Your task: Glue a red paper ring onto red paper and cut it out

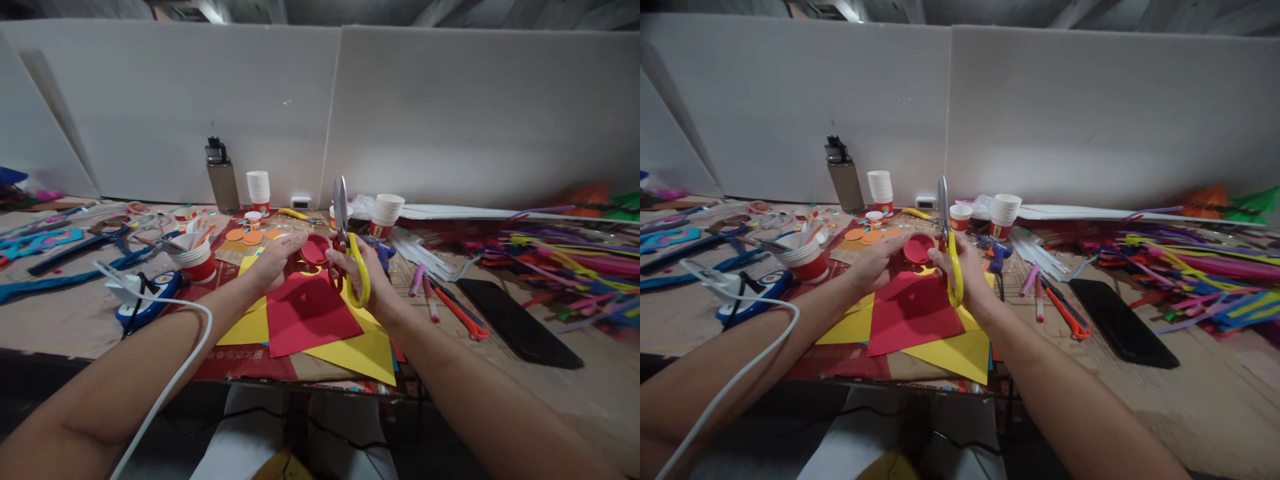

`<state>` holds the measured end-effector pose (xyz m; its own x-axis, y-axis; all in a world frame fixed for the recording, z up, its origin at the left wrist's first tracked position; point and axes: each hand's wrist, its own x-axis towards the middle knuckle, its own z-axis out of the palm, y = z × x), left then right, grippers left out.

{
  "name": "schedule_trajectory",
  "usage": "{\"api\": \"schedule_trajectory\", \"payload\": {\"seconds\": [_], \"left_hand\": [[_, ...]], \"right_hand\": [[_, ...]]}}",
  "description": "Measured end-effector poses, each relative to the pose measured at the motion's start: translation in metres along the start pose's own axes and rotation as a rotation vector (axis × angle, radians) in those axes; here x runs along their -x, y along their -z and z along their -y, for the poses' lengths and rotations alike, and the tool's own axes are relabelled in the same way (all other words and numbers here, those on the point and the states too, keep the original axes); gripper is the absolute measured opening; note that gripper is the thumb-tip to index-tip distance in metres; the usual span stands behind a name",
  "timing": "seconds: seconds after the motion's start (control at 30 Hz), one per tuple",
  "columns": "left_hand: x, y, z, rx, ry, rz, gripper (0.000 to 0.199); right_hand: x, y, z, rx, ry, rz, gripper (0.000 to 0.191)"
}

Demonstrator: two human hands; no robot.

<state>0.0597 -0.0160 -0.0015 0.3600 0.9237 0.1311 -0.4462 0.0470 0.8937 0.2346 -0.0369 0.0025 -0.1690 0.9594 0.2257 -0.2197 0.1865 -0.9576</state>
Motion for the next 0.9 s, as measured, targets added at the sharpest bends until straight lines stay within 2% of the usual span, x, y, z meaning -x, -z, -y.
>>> {"api": "schedule_trajectory", "payload": {"seconds": [0.17, 0.27, 0.63, 0.8, 0.9], "left_hand": [[0.001, 0.0, -0.004, -0.03, 0.034, -0.035, 0.02], [0.002, -0.003, -0.006, -0.015, 0.037, -0.011, 0.018], [0.006, -0.004, -0.007, -0.095, -0.056, 0.168, 0.059], [0.004, 0.001, -0.004, -0.138, -0.09, 0.218, 0.058], [0.0, 0.006, -0.004, -0.15, -0.11, 0.192, 0.051]], "right_hand": [[-0.001, 0.001, 0.001, 0.068, 0.02, -0.035, 0.044], [-0.001, 0.0, 0.0, 0.086, 0.011, -0.054, 0.043], [0.006, -0.006, 0.012, 0.036, 0.0, -0.027, 0.042], [0.007, -0.008, 0.013, 0.082, 0.007, -0.009, 0.041], [0.005, -0.008, 0.012, 0.085, 0.002, 0.015, 0.041]]}}
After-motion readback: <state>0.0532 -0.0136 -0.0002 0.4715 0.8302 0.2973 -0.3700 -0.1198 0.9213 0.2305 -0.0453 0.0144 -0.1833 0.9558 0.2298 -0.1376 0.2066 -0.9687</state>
